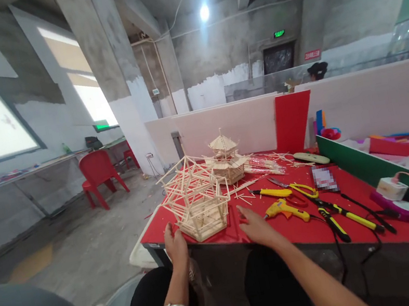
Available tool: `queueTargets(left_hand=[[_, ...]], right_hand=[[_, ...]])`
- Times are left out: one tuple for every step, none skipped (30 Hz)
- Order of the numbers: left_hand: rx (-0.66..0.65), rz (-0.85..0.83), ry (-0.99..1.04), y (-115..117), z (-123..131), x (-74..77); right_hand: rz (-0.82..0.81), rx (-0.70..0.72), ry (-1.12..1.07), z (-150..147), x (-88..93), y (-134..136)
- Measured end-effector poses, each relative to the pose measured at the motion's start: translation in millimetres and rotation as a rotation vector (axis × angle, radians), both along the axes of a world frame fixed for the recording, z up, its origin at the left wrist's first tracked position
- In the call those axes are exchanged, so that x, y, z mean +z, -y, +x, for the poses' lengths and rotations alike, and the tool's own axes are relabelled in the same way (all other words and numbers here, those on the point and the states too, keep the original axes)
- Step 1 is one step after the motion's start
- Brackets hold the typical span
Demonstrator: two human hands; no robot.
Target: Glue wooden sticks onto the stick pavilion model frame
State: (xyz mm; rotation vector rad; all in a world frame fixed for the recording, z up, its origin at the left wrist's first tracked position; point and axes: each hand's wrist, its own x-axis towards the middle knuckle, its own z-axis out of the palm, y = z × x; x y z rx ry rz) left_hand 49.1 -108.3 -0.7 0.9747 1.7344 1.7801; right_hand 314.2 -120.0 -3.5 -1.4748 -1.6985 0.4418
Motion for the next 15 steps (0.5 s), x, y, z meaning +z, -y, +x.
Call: queueTargets(left_hand=[[-0.009,-0.007,0.003,-7,-2,-1.1],[-0.017,-0.012,0.007,-14,-4,-2.3],[-0.024,-0.013,0.01,-19,-5,-3.8],[-0.031,-0.01,0.014,-24,-6,-5.3],[-0.035,-0.005,0.018,-28,-6,-7.0],[-0.038,0.003,0.023,-31,-6,-8.8],[-0.038,0.012,0.028,-32,-6,-10.8],[-0.035,0.023,0.034,-34,-5,-12.8],[-0.029,0.034,0.042,-35,-5,-14.9],[-0.021,0.046,0.049,-35,-4,-16.8],[-0.013,0.058,0.056,-35,-4,-18.5],[-0.007,0.071,0.062,-36,-3,-19.9],[-0.003,0.083,0.067,-36,-2,-20.9],[-0.001,0.092,0.074,-36,-1,-21.4],[-0.003,0.098,0.082,-36,0,-21.5]], right_hand=[[0.0,-0.002,-0.052,-13,-8.7,-4],[0.001,-0.011,-0.103,-24,-17.0,-8],[0.003,-0.024,-0.15,-33,-24.7,-12],[0.005,-0.037,-0.192,-41,-31.5,-15],[0.005,-0.048,-0.229,-47,-37.2,-16],[0.005,-0.059,-0.262,-51,-41.8,-17],[0.011,-0.075,-0.286,-54,-45.2,-16],[0.023,-0.096,-0.299,-57,-47.3,-14],[0.041,-0.124,-0.302,-58,-48.2,-12],[0.064,-0.154,-0.296,-59,-48.1,-9],[0.091,-0.179,-0.281,-60,-47.1,-7],[0.119,-0.194,-0.258,-60,-45.7,-5],[0.143,-0.195,-0.228,-62,-44.0,-3],[0.164,-0.184,-0.198,-64,-42.3,-2],[0.182,-0.169,-0.168,-66,-40.9,-2]])
